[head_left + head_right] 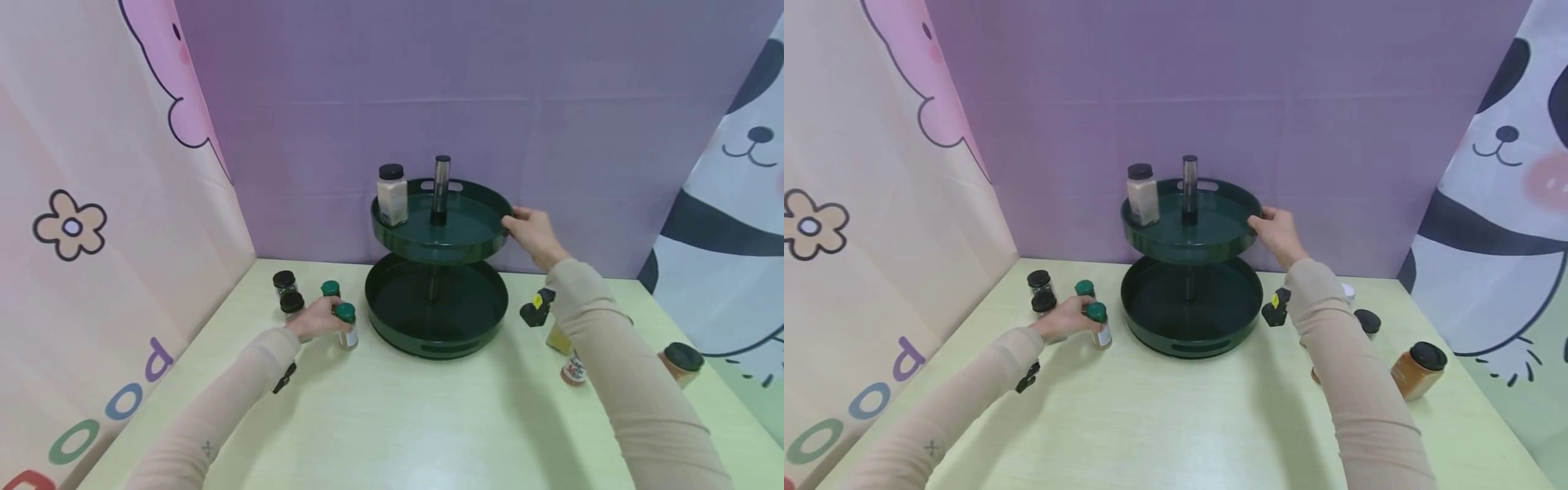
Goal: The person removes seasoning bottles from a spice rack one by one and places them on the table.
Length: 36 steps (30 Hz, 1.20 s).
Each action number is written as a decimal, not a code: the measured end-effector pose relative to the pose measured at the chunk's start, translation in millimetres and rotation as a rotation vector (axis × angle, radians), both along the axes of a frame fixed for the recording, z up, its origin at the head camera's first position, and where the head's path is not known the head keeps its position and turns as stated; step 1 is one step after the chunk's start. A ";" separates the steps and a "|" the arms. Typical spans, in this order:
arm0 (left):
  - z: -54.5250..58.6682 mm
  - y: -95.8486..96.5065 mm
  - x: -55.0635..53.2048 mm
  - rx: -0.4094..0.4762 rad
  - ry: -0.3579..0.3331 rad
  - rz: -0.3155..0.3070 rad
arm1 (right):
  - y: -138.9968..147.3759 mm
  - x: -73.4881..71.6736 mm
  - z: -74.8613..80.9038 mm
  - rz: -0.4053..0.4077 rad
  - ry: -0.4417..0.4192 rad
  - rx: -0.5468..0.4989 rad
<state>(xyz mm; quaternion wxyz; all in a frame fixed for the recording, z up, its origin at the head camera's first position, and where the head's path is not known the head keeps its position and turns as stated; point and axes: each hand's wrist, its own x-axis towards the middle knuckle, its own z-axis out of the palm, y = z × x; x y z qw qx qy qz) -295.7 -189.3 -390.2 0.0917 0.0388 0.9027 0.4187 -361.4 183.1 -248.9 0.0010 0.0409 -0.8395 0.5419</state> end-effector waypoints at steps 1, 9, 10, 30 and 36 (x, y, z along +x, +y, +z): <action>-0.1 -0.5 -0.1 0.001 0.004 -0.006 | 0.1 -0.2 0.1 0.001 0.000 0.001; 0.4 -2.1 -1.1 -0.005 0.017 -0.020 | 0.5 -1.0 -0.2 -0.001 0.005 0.000; 0.3 -2.0 -1.3 -0.006 0.017 -0.022 | 0.3 -1.1 0.0 -0.006 0.006 -0.005; 68.8 0.8 -4.1 0.090 0.130 0.053 | -1.3 1.1 0.3 0.001 0.009 -0.009; 113.8 7.1 -13.7 0.172 0.270 0.116 | -0.2 1.4 0.5 0.008 0.003 -0.009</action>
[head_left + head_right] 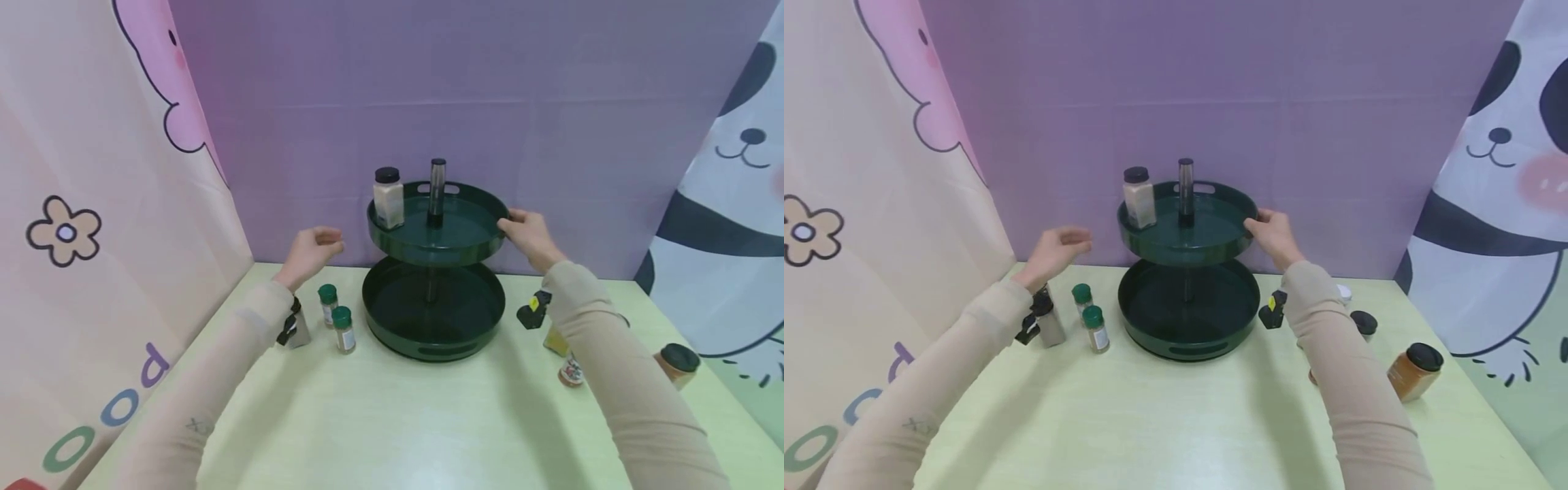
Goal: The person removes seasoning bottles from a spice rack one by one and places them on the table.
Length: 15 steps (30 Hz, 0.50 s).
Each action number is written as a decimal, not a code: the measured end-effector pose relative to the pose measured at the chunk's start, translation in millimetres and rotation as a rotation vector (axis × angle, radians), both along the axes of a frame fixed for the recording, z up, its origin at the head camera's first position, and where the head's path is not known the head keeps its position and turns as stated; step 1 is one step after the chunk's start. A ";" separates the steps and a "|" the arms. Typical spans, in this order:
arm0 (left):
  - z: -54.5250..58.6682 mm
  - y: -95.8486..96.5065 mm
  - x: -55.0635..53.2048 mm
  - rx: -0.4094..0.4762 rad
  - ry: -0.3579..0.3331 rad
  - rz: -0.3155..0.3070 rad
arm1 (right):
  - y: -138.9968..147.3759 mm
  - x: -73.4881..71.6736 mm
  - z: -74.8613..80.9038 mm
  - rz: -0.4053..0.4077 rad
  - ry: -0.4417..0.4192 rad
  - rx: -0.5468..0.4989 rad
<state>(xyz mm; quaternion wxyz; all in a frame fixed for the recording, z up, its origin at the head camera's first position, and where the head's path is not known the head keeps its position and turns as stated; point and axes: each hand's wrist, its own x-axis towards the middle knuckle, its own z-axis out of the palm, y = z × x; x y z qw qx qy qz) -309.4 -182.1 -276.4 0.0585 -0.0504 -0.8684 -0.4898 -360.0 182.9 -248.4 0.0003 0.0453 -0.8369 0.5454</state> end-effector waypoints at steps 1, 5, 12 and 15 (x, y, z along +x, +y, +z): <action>6.2 2.0 -2.1 0.003 0.017 0.007 | 0.4 0.0 0.1 0.000 0.001 0.000; 24.8 10.9 -11.3 0.006 0.066 0.029 | 1.2 -0.3 0.3 -0.002 0.002 0.001; 47.9 26.5 -23.6 0.034 0.089 0.021 | 1.2 -0.9 0.1 -0.012 0.010 0.009; 58.6 32.9 -29.0 0.037 0.067 0.018 | 0.6 -1.2 -0.5 -0.010 0.013 0.014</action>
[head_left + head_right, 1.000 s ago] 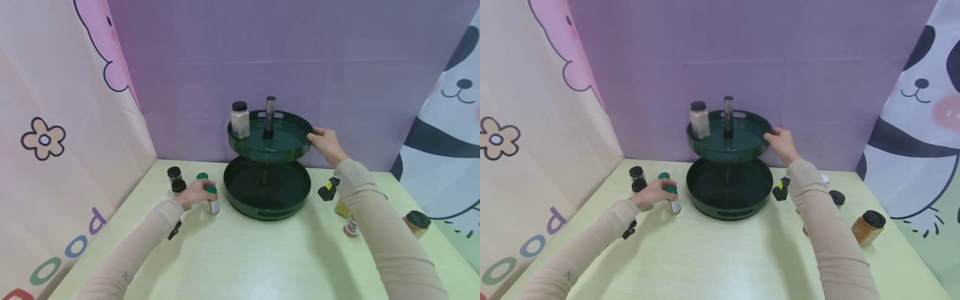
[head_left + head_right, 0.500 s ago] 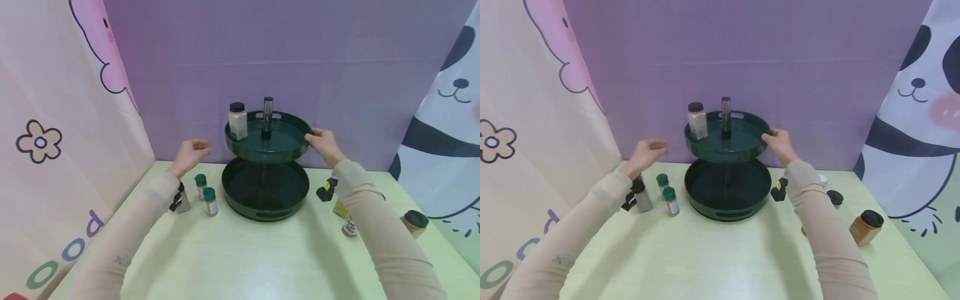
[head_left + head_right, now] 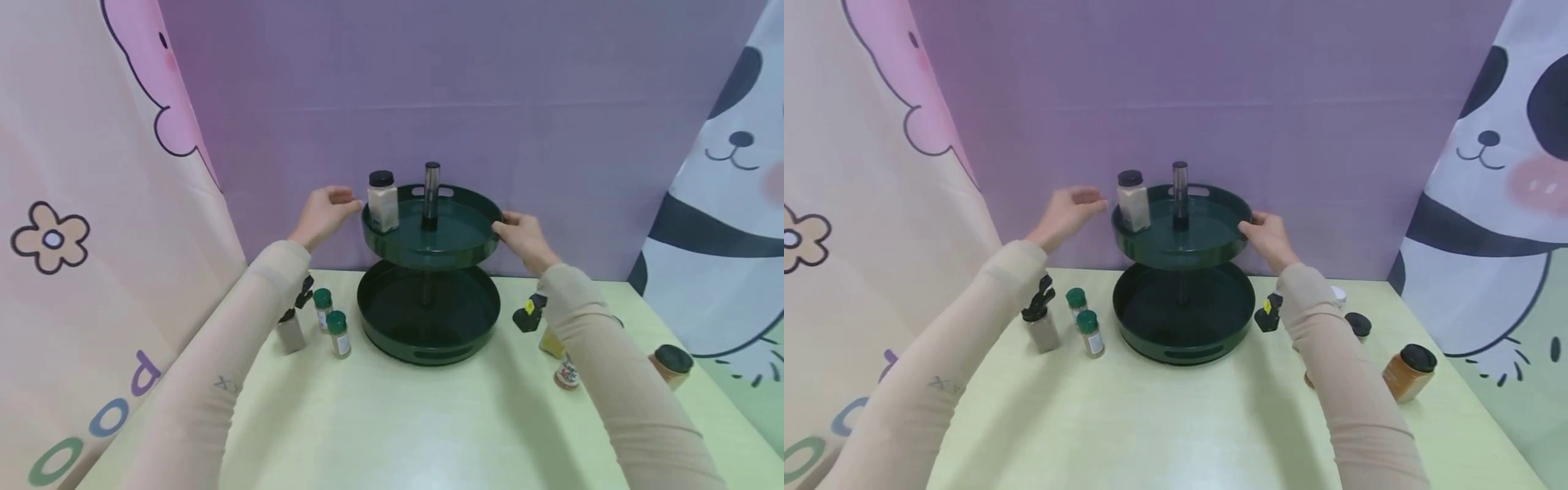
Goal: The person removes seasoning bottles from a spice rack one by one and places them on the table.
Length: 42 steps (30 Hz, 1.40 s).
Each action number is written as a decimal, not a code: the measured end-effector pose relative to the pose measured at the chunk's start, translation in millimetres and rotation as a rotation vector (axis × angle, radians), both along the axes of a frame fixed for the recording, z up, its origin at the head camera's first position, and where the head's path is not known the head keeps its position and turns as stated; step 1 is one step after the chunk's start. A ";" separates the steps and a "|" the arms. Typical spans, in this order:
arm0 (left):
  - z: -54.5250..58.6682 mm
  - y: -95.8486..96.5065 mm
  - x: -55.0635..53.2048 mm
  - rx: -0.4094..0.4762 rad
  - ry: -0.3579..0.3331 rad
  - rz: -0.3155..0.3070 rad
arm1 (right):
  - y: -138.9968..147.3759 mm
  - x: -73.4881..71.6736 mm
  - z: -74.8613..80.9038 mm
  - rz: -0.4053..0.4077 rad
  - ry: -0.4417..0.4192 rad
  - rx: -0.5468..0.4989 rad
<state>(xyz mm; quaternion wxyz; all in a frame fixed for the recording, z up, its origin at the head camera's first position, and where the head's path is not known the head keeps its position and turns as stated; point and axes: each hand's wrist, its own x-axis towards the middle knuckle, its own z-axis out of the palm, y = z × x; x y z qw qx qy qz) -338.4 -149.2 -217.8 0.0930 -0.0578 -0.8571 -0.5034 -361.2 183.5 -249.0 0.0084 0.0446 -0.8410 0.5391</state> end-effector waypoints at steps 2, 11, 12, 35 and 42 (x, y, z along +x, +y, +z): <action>7.0 5.2 -4.0 0.000 -0.018 -0.007 | 0.4 1.1 -0.4 -0.003 0.004 0.004; 24.5 23.3 -17.2 -0.098 -0.099 -0.006 | -3.4 7.5 -4.2 -0.001 -0.009 0.011; 24.8 23.9 -18.1 -0.102 -0.105 -0.004 | -4.8 7.7 -4.4 0.006 -0.008 0.013; 19.5 21.2 -25.7 -0.140 -0.101 0.092 | -24.7 7.0 -4.3 0.019 0.007 0.014; 17.2 19.6 -24.7 -0.143 -0.086 0.104 | -27.2 8.4 -5.3 0.022 0.003 0.005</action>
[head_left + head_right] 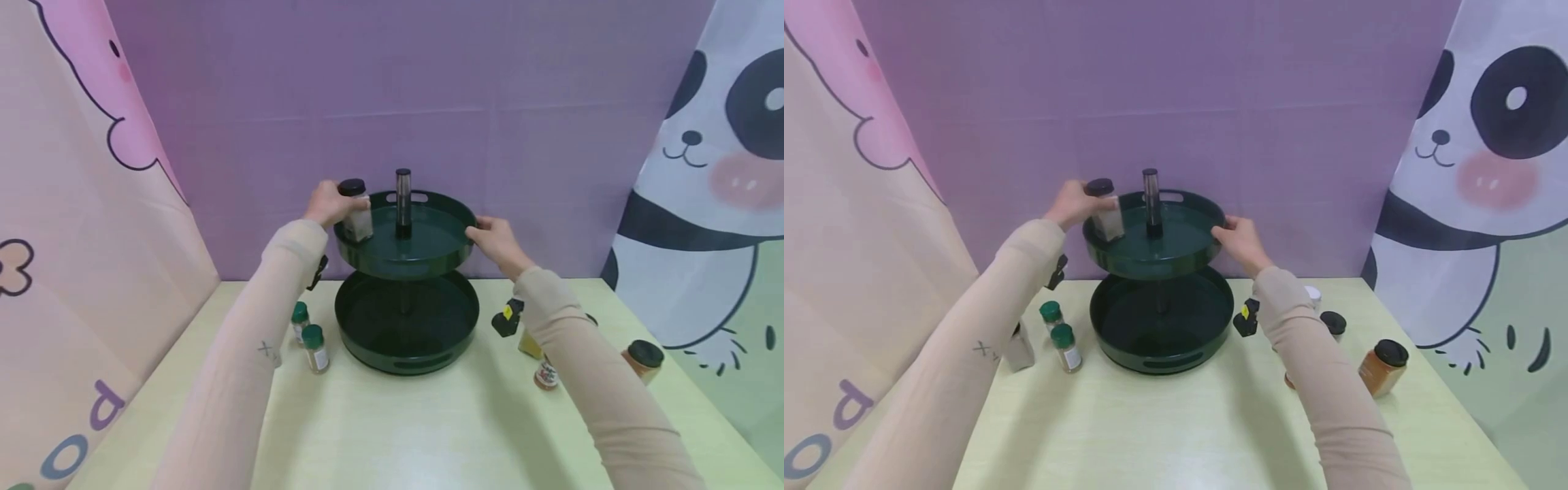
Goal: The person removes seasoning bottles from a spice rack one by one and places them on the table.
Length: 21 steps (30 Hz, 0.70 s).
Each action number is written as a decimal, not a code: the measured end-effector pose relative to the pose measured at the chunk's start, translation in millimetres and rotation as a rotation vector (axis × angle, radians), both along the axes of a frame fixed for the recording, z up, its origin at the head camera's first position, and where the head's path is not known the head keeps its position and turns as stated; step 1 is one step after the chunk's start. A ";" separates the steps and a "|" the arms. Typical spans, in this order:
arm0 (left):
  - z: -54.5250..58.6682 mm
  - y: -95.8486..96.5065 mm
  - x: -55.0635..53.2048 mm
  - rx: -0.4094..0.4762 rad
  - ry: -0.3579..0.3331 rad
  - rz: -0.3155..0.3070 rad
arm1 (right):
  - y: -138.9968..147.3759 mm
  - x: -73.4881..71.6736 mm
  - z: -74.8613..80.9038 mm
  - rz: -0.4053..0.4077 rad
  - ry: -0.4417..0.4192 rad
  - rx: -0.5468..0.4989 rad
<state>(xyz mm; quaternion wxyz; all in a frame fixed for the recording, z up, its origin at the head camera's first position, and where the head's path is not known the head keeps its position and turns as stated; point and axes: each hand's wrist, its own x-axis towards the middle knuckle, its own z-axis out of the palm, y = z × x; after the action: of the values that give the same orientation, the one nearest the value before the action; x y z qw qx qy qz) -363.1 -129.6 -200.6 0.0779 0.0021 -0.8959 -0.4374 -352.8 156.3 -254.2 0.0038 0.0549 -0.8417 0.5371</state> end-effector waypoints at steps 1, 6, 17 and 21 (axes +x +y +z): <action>-0.3 0.0 0.0 0.000 0.001 0.003 | 0.2 0.1 0.2 -0.001 0.000 -0.001; 0.5 1.0 1.5 -0.011 0.020 0.019 | 1.3 0.0 2.1 -0.008 0.000 0.001; -0.3 1.7 4.1 -0.032 0.046 0.023 | 3.3 0.5 3.4 -0.013 -0.007 0.015; -1.9 2.5 3.0 -0.046 0.071 0.012 | 3.6 0.0 3.7 -0.013 -0.005 0.020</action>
<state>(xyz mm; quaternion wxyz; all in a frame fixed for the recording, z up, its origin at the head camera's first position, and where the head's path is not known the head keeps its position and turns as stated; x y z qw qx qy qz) -360.1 -127.0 -202.5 0.1121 -0.0098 -0.9023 -0.4162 -352.8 159.9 -250.5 0.0044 0.0480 -0.8474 0.5287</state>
